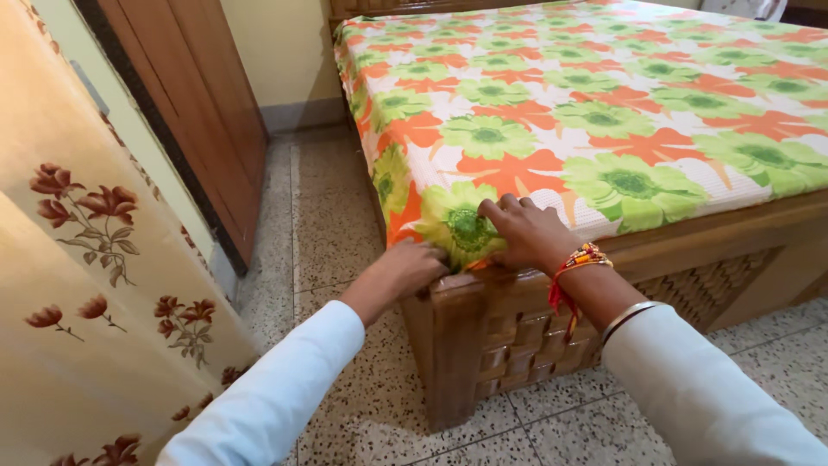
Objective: The person fits a patterned sheet over the corners and edges of a mattress, smoothing it down and tucking it into the bed frame by hand.
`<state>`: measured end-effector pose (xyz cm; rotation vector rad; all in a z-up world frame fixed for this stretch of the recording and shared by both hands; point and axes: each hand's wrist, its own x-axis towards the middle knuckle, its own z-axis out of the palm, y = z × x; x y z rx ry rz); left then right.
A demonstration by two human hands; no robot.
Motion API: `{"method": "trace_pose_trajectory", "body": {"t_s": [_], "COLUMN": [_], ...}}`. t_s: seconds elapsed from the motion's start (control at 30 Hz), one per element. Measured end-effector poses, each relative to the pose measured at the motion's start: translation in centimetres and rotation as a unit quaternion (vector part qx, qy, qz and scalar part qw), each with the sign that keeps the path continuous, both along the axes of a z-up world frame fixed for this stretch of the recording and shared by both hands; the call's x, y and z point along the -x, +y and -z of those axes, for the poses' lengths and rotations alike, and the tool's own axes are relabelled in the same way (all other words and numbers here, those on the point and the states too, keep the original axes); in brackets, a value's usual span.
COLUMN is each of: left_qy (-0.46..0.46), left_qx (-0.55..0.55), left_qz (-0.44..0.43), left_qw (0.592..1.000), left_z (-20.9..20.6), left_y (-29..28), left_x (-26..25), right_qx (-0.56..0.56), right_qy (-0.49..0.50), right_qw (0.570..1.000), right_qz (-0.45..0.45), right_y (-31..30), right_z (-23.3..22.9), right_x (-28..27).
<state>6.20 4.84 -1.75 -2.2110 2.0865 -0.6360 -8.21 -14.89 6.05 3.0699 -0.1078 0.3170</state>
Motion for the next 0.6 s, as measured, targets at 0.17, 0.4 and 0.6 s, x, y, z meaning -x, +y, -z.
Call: {"method": "trace_pose_trajectory", "body": {"t_s": [0.17, 0.4, 0.6], "left_qy": [0.186, 0.308, 0.442], "left_qx": [-0.105, -0.057, -0.035], "left_qz": [-0.187, -0.187, -0.172], "left_qw": [0.959, 0.931, 0.880], "left_z": [-5.4, -5.3, 0.0], "left_y": [-0.7, -2.6, -3.8], "left_x": [2.4, 7.2, 4.8], "right_qx": [0.041, 0.106, -0.067], "right_qy": [0.017, 0.017, 0.115], "right_qw": [0.999, 0.994, 0.991], "right_qz": [0.010, 0.009, -0.010], "right_y": [0.8, 0.7, -2.4], "right_z": [-0.4, -0.1, -1.3], "right_x": [-0.8, -3.1, -3.4]}}
